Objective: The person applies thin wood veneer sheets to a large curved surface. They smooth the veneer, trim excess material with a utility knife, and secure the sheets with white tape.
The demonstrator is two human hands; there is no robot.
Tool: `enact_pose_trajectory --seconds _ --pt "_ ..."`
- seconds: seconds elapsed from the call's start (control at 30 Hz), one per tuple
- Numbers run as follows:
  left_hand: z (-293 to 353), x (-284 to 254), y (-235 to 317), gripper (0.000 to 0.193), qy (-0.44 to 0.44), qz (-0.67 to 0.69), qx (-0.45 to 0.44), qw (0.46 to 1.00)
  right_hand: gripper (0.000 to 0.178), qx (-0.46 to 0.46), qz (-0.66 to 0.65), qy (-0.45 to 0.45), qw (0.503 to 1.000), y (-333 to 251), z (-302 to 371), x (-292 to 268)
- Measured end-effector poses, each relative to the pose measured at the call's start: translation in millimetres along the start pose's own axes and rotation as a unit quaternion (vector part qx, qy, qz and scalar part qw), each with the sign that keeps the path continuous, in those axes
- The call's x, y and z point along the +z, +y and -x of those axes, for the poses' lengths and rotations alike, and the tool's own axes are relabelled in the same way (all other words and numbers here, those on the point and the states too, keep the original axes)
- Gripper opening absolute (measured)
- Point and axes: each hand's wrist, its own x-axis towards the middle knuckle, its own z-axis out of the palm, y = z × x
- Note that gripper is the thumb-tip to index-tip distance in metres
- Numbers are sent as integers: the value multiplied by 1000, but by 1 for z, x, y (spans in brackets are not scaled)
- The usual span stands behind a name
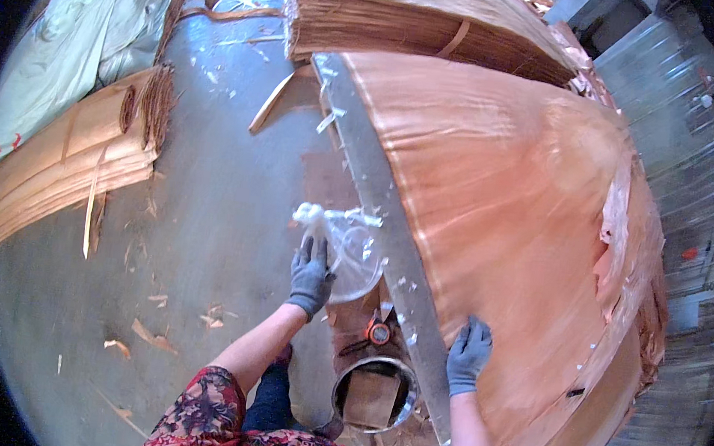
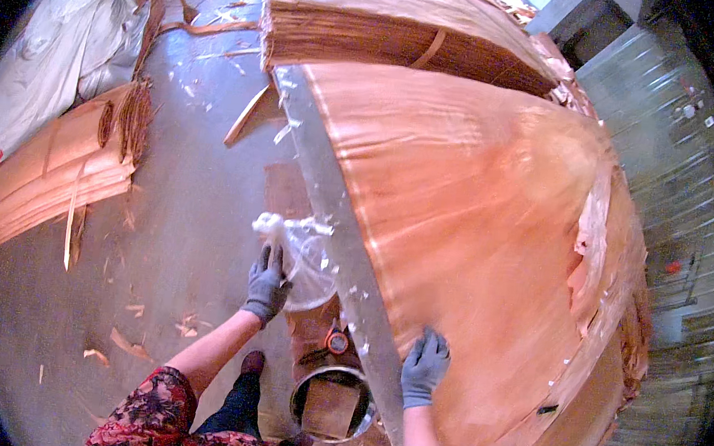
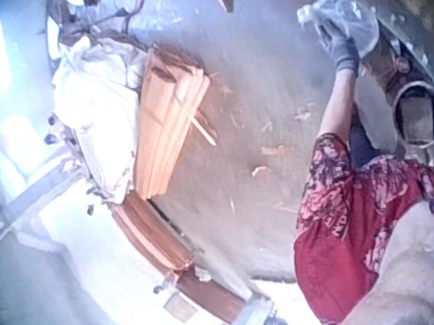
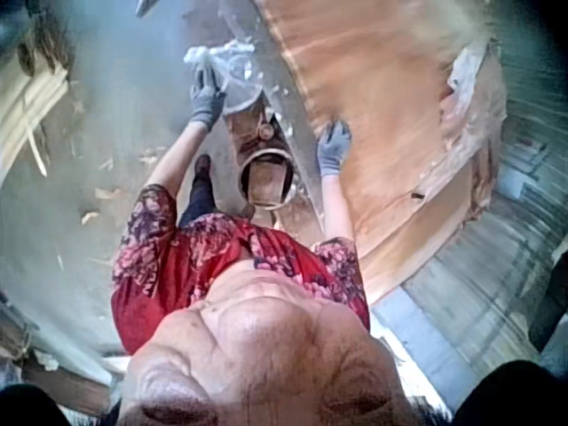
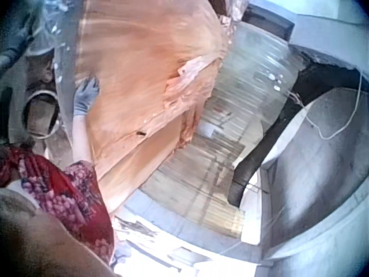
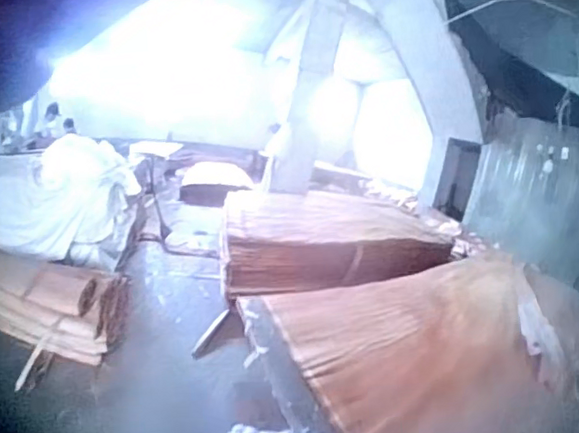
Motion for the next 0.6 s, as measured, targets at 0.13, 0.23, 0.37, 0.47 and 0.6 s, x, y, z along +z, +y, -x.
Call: enact_pose_trajectory --seconds 0.13,0.23,0.37,0.47,0.6 --pt "-3 -2 -26 73 -29 68 -38 997 23 -5 -11 8 1000 -12 -5 3" --pt "23 -37 -23 79 -39 267 -92 959 22 14 -22 -10 1000 -9 -4 2" --pt "76 -130 25 85 -93 412 -64 904 21 -20 -30 44 998 -18 0 -3" --pt "111 -177 58 88 -115 303 125 938 25 56 -237 -27 970 -64 20 -21" --pt "166 -193 98 62 -169 94 349 917 29 175 -715 -272 620 -148 93 -21"
